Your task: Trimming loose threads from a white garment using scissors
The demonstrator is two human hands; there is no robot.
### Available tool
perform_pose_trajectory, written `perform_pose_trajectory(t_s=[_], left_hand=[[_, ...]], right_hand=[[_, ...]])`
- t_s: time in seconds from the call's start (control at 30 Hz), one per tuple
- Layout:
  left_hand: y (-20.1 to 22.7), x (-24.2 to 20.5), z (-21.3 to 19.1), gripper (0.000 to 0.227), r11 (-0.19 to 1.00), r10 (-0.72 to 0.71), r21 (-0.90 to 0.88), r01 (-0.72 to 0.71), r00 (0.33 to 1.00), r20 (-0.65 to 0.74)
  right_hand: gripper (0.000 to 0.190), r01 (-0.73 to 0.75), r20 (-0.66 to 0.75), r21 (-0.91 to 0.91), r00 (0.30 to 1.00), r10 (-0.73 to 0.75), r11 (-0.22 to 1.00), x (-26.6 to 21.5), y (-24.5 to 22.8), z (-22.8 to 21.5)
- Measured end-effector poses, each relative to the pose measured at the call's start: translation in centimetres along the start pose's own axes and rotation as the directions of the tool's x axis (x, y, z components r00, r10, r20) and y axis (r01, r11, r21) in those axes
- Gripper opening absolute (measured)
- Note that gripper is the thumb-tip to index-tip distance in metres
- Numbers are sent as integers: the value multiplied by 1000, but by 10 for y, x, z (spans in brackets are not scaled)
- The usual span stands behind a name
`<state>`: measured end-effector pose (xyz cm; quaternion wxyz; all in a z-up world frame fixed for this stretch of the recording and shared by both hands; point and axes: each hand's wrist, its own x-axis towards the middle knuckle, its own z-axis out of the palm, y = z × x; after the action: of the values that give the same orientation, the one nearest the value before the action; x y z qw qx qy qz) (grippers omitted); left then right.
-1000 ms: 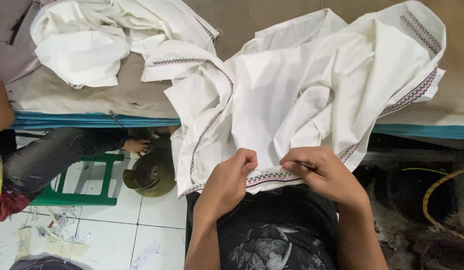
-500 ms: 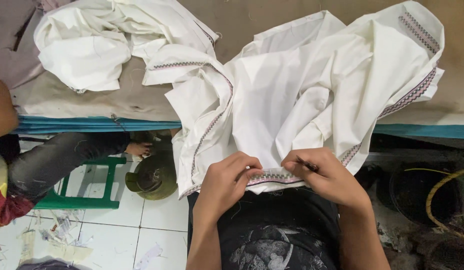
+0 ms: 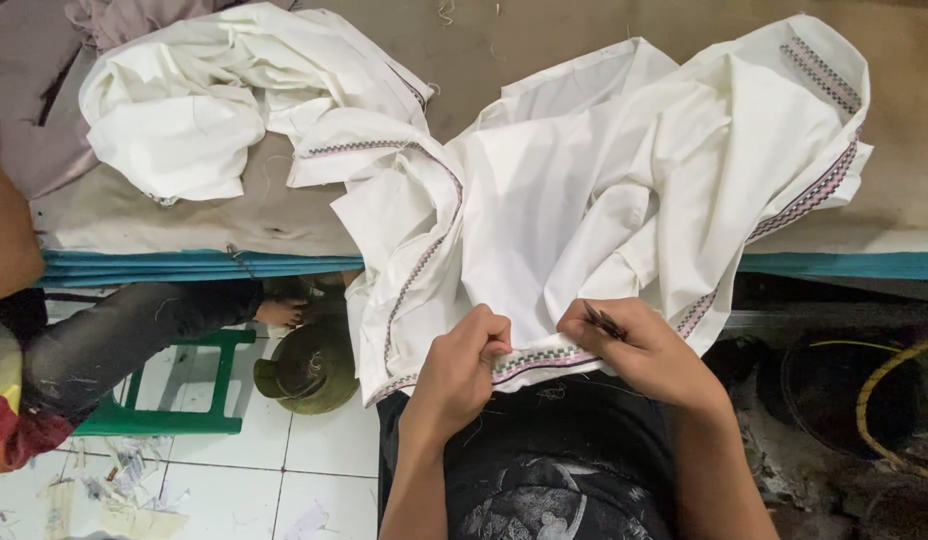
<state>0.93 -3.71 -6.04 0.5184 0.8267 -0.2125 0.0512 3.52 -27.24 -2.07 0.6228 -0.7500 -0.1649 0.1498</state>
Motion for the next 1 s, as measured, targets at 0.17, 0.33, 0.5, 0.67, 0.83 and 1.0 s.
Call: perform_pose_trajectory(t_s=[0.17, 0.33, 0.5, 0.67, 0.83, 1.0], left_hand=[[-13, -4, 4, 21, 992, -23, -127, 17, 999, -44], [1, 2, -8, 22, 978, -78, -204, 54, 991, -112], [24, 8, -17, 23, 1000, -8, -27, 6, 999, -52], [22, 9, -16, 11, 999, -16, 39, 18, 999, -52], [18, 11, -14, 10, 996, -35, 84, 35, 999, -3], [9, 8, -6, 19, 999, 2, -45, -2, 1000, -2]], right_hand=[[27, -1, 3, 6, 1000, 1, 1000, 1, 10, 1], [26, -7, -15, -28, 1000, 7, 1000, 0, 3, 1], [26, -11, -21, -34, 1000, 10, 999, -1, 8, -1], [27, 3, -15, -43, 1000, -3, 999, 0, 0, 0], [26, -2, -14, -53, 1000, 1, 999, -2, 5, 1], [27, -22, -21, -61, 1000, 21, 998, -1, 4, 1]])
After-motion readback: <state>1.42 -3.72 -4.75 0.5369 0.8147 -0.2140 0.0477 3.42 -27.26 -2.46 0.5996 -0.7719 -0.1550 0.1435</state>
